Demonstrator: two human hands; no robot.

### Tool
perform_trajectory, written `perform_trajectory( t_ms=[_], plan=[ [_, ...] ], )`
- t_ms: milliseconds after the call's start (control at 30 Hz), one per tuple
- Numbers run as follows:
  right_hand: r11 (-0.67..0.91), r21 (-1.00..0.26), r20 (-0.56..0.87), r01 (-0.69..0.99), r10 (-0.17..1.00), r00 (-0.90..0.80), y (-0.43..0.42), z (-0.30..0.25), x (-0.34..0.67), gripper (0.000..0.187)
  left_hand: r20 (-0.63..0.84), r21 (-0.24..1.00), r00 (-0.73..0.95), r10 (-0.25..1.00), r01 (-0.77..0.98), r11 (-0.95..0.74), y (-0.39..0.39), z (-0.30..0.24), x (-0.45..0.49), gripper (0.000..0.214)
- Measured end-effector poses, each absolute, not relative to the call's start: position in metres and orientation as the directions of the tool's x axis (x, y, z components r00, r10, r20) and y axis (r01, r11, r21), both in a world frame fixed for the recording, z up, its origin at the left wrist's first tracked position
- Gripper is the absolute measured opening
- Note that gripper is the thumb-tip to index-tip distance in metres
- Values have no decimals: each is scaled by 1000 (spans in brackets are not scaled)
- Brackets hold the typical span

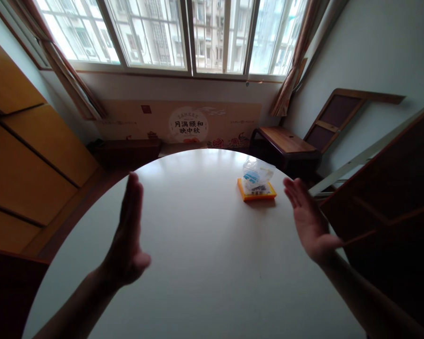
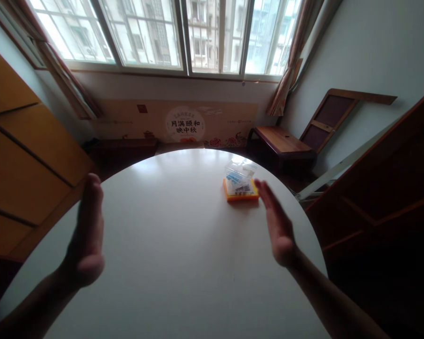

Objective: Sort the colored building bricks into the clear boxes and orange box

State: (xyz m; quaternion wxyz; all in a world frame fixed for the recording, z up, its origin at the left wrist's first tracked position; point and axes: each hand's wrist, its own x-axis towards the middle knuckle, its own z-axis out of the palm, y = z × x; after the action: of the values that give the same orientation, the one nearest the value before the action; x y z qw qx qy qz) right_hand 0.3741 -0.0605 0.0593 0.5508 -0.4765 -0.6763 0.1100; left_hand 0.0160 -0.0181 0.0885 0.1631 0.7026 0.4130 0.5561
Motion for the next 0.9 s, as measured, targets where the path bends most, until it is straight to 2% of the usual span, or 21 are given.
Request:
perform_trajectory(
  t_ms=[33, 67, 100, 167, 200, 300, 367, 467, 633, 733, 833, 900],
  plan=[
    [557, -618, 585, 555, 797, -147, -68, 55, 367, 110, 631, 577, 271, 727, 462, -674, -29, 84, 15, 101],
    [612, -559, 507, 559, 786, -354, -75, 49, 361, 112, 603, 484, 426, 674, 476, -734, -38, 78, 15, 103],
    [667, -499, 418, 553, 744, -521, -81, 43, 355, 113, 513, 441, 543, 665, 498, -747, -46, 71, 15, 106],
    [741, -415, 228, 527, 646, -728, -88, 30, 343, 113, 309, 407, 690, 655, 527, -746, -57, 56, 17, 110],
    [747, -409, 139, 524, 618, -773, -90, 25, 338, 113, 223, 406, 735, 641, 528, -746, -61, 49, 18, 112],
    [732, -442, -5, 518, 576, -818, -93, 16, 328, 109, 26, 402, 801, 598, 539, -740, -66, 33, 21, 111],
    [703, -470, -58, 534, 579, -813, -94, 16, 326, 108, -32, 381, 820, 572, 539, -751, -66, 25, 22, 109],
    [670, -496, -103, 553, 587, -803, -94, 19, 325, 108, -38, 351, 836, 548, 524, -776, -66, 20, 22, 104],
    [665, -495, -110, 559, 590, -800, -93, 22, 326, 106, -45, 316, 845, 533, 518, -795, -66, 19, 21, 102],
    [694, -469, -57, 547, 594, -802, -96, 17, 325, 101, -58, 285, 853, 519, 512, -810, -65, 15, 20, 103],
    [728, -447, 158, 520, 636, -755, -95, 8, 325, 85, -11, 224, 854, 520, 508, -831, -65, 12, 16, 103],
    [715, -468, 390, 519, 694, -605, -88, 6, 330, 65, 51, 187, 844, 534, 517, -835, -66, 15, 13, 100]
  ],
)
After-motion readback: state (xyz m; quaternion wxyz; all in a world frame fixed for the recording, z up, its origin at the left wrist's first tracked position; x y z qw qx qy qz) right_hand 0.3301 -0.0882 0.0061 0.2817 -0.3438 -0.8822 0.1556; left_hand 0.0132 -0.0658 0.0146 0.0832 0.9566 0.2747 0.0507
